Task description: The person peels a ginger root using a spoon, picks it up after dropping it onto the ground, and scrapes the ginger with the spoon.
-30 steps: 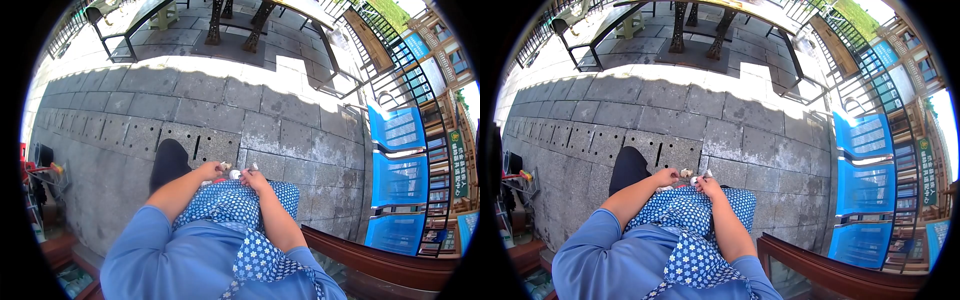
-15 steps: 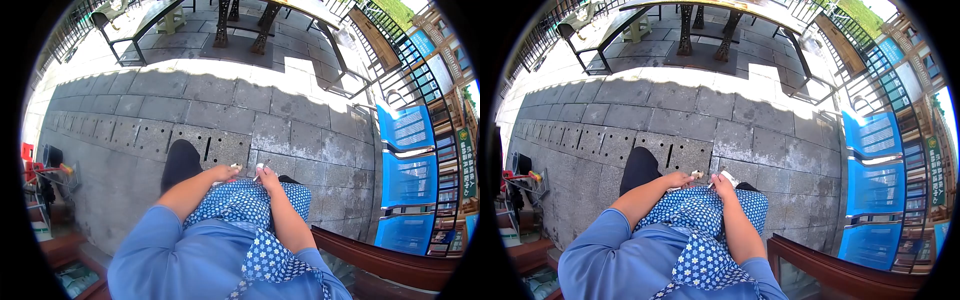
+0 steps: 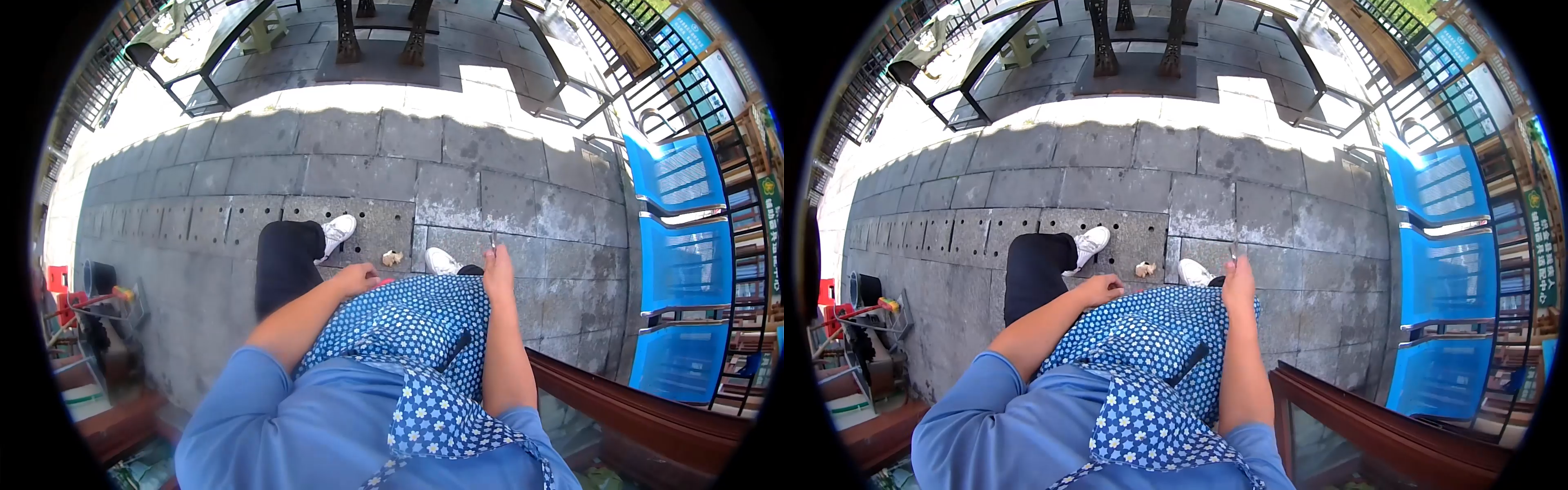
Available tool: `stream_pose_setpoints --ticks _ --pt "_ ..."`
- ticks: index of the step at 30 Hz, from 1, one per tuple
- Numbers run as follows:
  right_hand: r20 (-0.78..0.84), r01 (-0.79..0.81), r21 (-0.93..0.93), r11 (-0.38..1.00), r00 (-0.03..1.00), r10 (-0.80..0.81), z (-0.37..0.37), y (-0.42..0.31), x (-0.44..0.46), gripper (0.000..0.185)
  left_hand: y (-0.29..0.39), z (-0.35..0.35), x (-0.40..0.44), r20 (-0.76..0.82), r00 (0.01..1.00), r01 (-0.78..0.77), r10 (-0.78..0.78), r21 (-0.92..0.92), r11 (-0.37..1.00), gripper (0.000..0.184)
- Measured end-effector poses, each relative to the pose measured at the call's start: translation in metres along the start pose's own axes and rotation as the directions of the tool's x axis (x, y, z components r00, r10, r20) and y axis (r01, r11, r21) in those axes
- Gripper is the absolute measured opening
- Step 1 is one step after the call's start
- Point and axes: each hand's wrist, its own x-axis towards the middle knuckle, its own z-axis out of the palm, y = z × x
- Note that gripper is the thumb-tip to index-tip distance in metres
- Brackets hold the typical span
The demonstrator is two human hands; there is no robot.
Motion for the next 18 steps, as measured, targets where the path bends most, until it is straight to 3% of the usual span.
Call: stream_pose_setpoints --ticks 1,3,6,11,13,17,18 --pt "0.011 -0.009 0.0 1.0 1.0 0.009 -0.002 0.008 -0.009 0.018 0.003 0.001 0.0 0.009 1.0 -0.014 0.014 -0.025 1.0 0.037" --pt "0.046 -0.01 -0.24 0.971 0.999 0.021 -0.006 0.018 -0.023 0.015 0.004 0.004 0.008 0.001 0.999 -0.045 0.045 -0.028 0.999 0.04" --pt "0.057 0.014 -0.306 0.952 0.998 0.003 -0.008 0.016 -0.03 0.012 -0.001 0.011 0.029 -0.019 0.999 -0.037 0.038 0.043 0.998 0.039" --pt "-0.009 -0.129 -0.301 0.945 0.991 0.133 -0.021 0.023 -0.026 0.013 -0.008 0.021 0.066 0.054 0.996 0.064 -0.071 0.119 0.991 0.036" --pt "-0.011 -0.184 -0.291 0.939 0.982 0.189 -0.022 0.032 -0.024 0.012 -0.021 0.03 0.078 -0.025 0.978 0.209 -0.208 0.058 0.976 0.036" --pt "-0.013 -0.256 -0.251 0.934 0.965 0.261 -0.018 0.033 -0.016 0.011 -0.043 0.047 0.096 -0.039 0.97 0.242 -0.24 0.099 0.965 0.042" --pt "0.007 -0.271 -0.251 0.929 0.959 0.282 -0.019 0.03 -0.01 0.01 -0.043 0.051 0.103 -0.027 0.946 0.323 -0.322 0.072 0.944 0.044"
